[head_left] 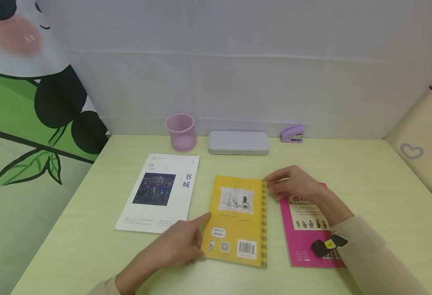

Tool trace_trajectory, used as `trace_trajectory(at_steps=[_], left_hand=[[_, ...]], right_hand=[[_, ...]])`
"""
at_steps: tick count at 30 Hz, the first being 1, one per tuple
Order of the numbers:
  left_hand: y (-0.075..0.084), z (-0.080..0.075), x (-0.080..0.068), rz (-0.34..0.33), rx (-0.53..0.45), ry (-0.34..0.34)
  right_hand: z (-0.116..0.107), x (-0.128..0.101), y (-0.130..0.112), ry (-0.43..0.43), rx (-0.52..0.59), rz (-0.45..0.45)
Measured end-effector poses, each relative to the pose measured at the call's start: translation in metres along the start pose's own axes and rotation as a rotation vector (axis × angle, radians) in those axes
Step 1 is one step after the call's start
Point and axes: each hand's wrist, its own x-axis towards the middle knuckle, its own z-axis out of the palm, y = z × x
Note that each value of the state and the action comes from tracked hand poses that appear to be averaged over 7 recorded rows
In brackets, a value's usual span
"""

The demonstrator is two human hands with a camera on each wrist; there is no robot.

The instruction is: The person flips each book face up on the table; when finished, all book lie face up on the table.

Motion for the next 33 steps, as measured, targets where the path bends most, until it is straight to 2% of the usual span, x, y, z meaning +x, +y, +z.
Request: trace_trajectory(at_steps=[7, 14, 26, 33], left_hand=[[-0.0002, -0.0031, -0.0019, 0.006, -0.031, -0.016], [-0.0014, -0.0049, -0.0011, -0.004, -0.052, -0.029], [-0.0008, -0.0075, -0.0007, 0.010, -0.061, -0.045], [-0.0026, -0.0077, 0.0002, 0.005, -0.064, -0.057]], right_hand=[[-0.0031, -0.0014, -0.0029, -0.066, 0.086, -0.010], [-0.0066, 0.0008, -0.0011, -0.104, 0.112, -0.084], [-0.0077, 0.0011, 0.0025, -0.107, 0.035, -0.126], [-0.0089, 0.0006, 0.0028, -0.120, 0.033, -0.131]])
